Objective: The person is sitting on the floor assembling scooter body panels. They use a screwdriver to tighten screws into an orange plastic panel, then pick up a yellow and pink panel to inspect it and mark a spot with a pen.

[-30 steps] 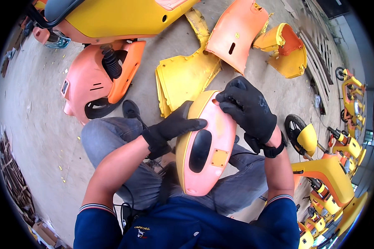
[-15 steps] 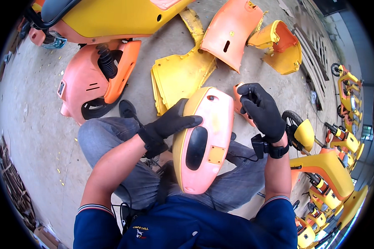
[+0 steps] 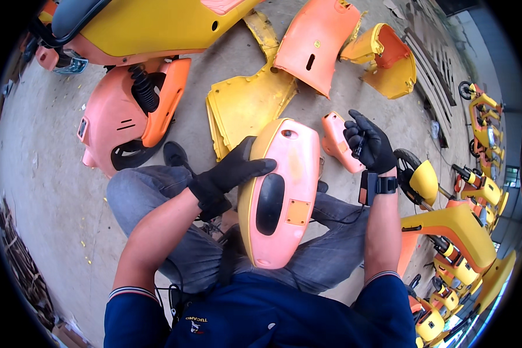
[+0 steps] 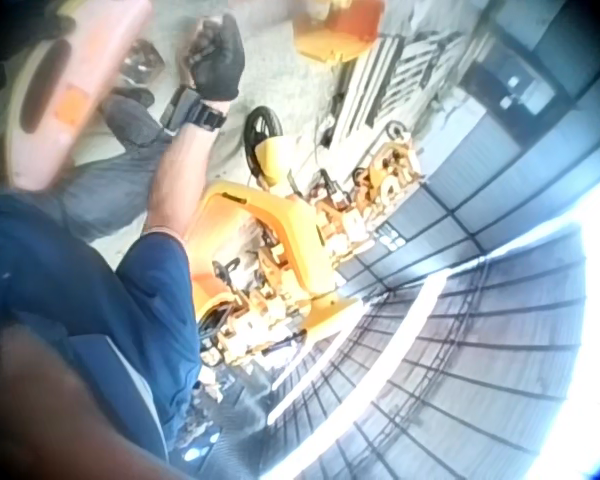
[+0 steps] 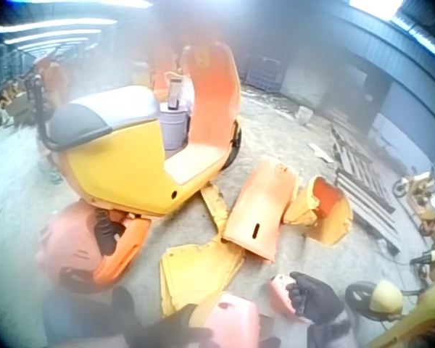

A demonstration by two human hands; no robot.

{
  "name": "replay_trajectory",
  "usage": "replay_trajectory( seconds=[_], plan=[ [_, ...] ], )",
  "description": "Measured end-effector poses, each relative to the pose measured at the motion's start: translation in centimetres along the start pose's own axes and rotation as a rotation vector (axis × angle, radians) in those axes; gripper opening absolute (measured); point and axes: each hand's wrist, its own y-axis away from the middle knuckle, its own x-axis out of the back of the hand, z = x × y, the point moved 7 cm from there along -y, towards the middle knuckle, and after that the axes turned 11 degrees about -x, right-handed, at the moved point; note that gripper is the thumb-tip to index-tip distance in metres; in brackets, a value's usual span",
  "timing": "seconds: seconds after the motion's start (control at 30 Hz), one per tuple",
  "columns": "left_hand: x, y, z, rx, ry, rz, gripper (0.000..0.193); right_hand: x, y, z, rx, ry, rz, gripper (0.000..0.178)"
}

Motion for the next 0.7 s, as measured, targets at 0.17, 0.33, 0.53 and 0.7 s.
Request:
replay_trajectory(
  seconds=[0.17,0.33,0.53,0.7],
  plan=[
    [0.3,0.0,-0.3,-0.036,-0.011,0.025,0.058,5.5,-5.7,8.5,-0.229,-0.205,-0.13,0.024],
    [0.4,0.1,-0.5,-0.051,-0.015,0.02,0.058,0.6,-3.7,10.4,-0.026,0.238,-0.205,0.034],
    [0.3,0.0,-0.4,-0.034,-0.048,0.008,0.058,-1.0,-2.3,7.8,0.051,0.45,-0.079,0.044],
    [0.1,0.0,0.4,-0.046,-0.029,0.008,0.06,-3.5,-0.4,5.6,0.199,0.676,-0.008,0.045]
  ],
)
